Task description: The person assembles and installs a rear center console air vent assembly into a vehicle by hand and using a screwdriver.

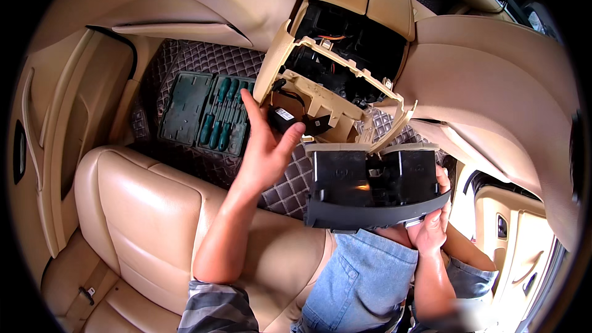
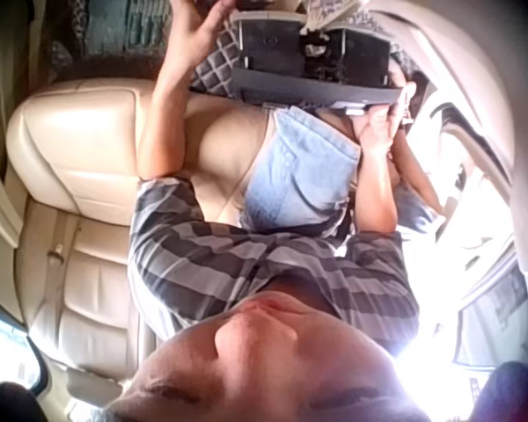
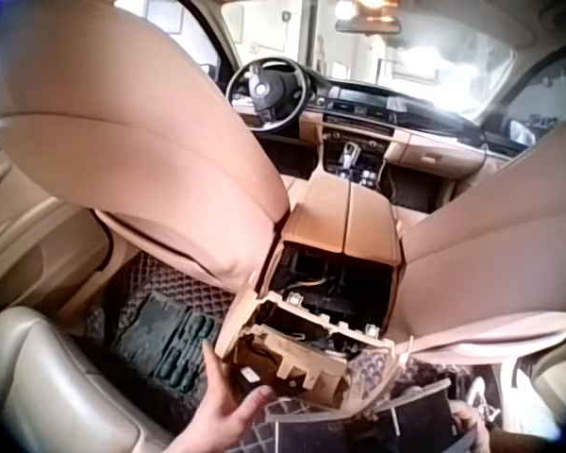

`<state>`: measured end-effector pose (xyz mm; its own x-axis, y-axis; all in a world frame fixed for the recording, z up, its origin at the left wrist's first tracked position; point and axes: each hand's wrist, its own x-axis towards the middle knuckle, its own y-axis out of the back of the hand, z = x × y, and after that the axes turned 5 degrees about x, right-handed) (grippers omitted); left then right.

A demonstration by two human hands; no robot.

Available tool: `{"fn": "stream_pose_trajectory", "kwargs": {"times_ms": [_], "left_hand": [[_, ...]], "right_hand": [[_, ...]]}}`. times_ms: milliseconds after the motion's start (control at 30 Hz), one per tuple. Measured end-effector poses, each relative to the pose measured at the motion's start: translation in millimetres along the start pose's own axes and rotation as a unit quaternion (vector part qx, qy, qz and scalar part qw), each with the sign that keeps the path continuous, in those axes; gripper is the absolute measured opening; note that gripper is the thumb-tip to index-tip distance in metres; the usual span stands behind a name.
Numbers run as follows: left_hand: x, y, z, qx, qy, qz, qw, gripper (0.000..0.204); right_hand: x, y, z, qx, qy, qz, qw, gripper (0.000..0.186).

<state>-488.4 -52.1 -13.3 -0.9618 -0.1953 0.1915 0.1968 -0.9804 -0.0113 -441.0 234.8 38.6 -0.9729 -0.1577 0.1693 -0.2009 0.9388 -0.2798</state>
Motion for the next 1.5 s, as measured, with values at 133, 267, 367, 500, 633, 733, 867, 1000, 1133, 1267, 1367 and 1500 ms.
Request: {"fn": "stream_pose_trajectory", "kwargs": {"times_ms": [133, 267, 367, 500, 633, 733, 867, 1000, 1133, 1267, 1367, 1500], "left_hand": [[-14.6, -36.1, -13.2, 0.024, -0.038, 0.169, 0.985, 0.095], [-20.4, -55.8, -15.8, -0.146, -0.036, 0.218, 0.964, 0.069], [-27.5, -51.8, -38.6, -0.064, -0.037, 0.252, 0.965, 0.048], [-25.0, -57.9, -37.3, -0.113, -0.003, 0.172, 0.979, 0.026], [-23.1, -44.7, -12.9, -0.027, 0.051, 0.105, 0.993, 0.025], [-13.6, -28.3, -3.2, 0.319, -0.032, 0.051, 0.946, 0.026], [-14.8, -25.6, 13.8, 0.329, 0.028, 0.007, 0.944, 0.043], [-14.9, -23.4, 9.2, 0.389, -0.058, 0.043, 0.918, 0.045], [-14.3, -23.9, -0.3, 0.397, -0.072, 0.007, 0.915, 0.053], [-14.7, -17.7, -8.0, 0.334, -0.057, -0.008, 0.941, 0.057], [-8.8, -16.0, -8.5, 0.317, -0.069, -0.021, 0.946, 0.06], [-1.5, -11.5, 0.0, 0.386, -0.078, -0.057, 0.918, 0.059]], "right_hand": [[-2.0, -1.9, -0.5, 0.019, -0.012, -0.001, 1.0, 0.082], [-2.0, 2.2, 5.1, 0.034, 0.004, 0.007, 0.999, 0.08], [-0.9, 2.8, 9.4, 0.033, 0.012, -0.015, 0.999, 0.077], [3.9, -0.6, 8.3, 0.045, 0.0, 0.04, 0.998, 0.072], [5.8, -4.1, 6.5, 0.1, -0.017, 0.063, 0.993, 0.071], [5.2, -1.6, 8.6, 0.092, -0.028, 0.044, 0.994, 0.068], [0.2, 3.1, 10.8, 0.146, -0.05, 0.061, 0.986, 0.065], [1.9, 2.2, 11.1, 0.157, -0.054, 0.056, 0.985, 0.063], [0.1, 7.4, 12.8, 0.155, -0.059, 0.064, 0.984, 0.063], [-0.4, 1.2, 11.8, 0.149, -0.062, 0.057, 0.985, 0.066], [2.8, -3.0, 7.1, 0.136, -0.056, 0.036, 0.989, 0.069], [-0.1, 1.1, 10.5, 0.131, -0.056, 0.049, 0.989, 0.072]]}}
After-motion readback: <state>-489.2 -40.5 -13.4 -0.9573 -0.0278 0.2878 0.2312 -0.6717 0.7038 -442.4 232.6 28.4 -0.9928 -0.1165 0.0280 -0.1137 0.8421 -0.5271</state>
